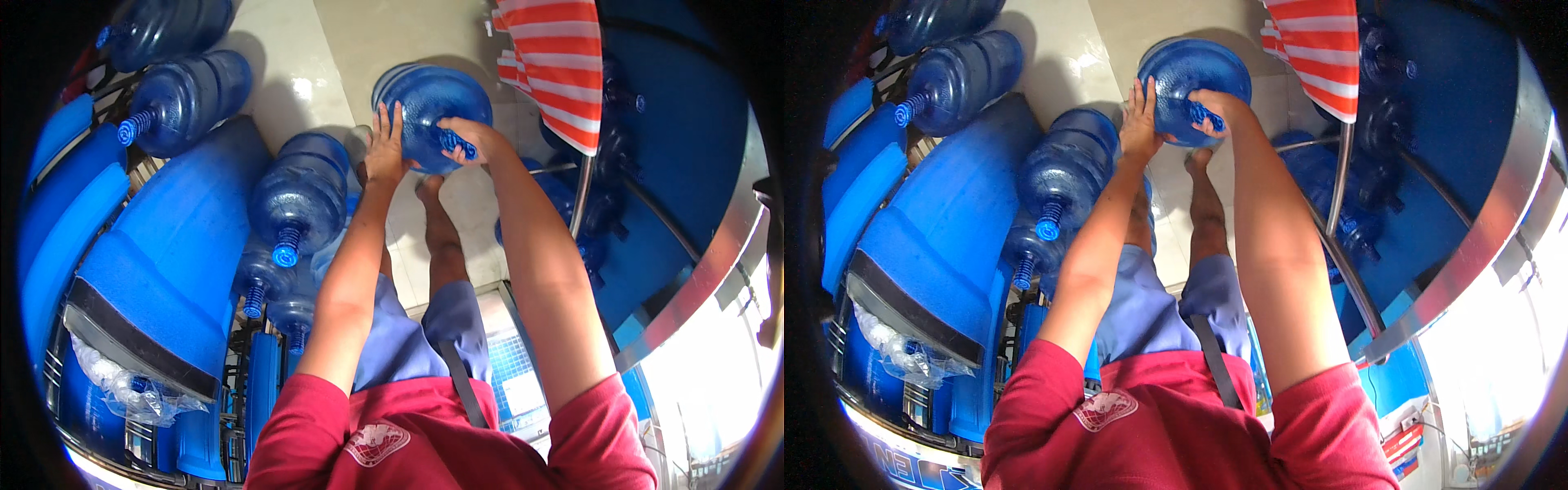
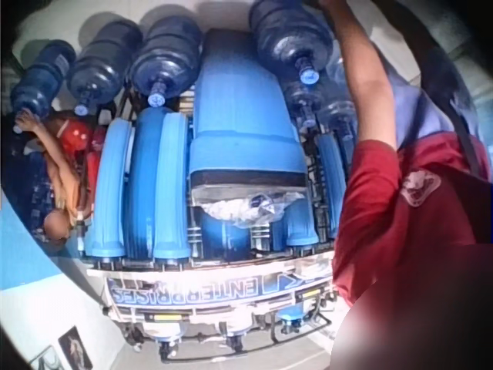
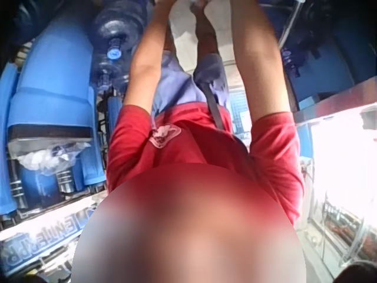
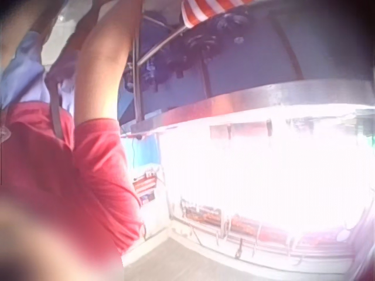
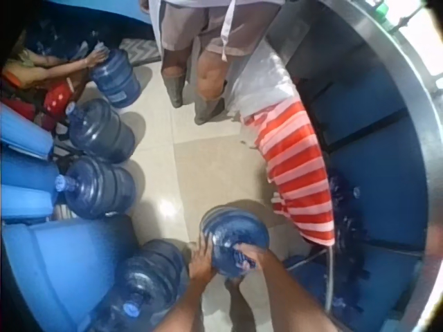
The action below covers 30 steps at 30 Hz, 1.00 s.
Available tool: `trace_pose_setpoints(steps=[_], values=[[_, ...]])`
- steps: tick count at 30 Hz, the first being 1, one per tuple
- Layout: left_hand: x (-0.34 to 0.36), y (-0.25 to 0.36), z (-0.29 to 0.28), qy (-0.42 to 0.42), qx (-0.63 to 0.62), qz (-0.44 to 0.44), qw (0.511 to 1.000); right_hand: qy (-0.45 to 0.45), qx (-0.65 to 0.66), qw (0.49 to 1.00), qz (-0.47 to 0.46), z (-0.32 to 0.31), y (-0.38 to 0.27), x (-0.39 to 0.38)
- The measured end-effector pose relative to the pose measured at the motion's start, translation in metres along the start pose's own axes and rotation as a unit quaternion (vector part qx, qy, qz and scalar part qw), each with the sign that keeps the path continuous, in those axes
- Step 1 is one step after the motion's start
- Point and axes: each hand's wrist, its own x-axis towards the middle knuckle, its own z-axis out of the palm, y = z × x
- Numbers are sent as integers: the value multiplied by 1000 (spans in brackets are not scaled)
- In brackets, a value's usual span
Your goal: The person seals large blue water jugs by placing a blue plastic cap on the opening and using a red heat gun to shrink the cap around the neck. They then wipe the stainless steel counter with a red cloth and place the sealed jugs on the floor among other jugs.
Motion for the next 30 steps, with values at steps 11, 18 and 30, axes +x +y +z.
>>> trace_pose_setpoints(steps=[11, 18, 30], values=[[5, 23, -5, 9, 47, -40, 998, 210, -478, 795, -309, -14, 35, -32], [34, 110, -43, -206, -104, -191, 954, 365, -279, 783, -418, -35, 159, -84], [68, 122, 2, -154, 338, 5, 928, 471, -129, 689, -535, -47, 376, -354]])
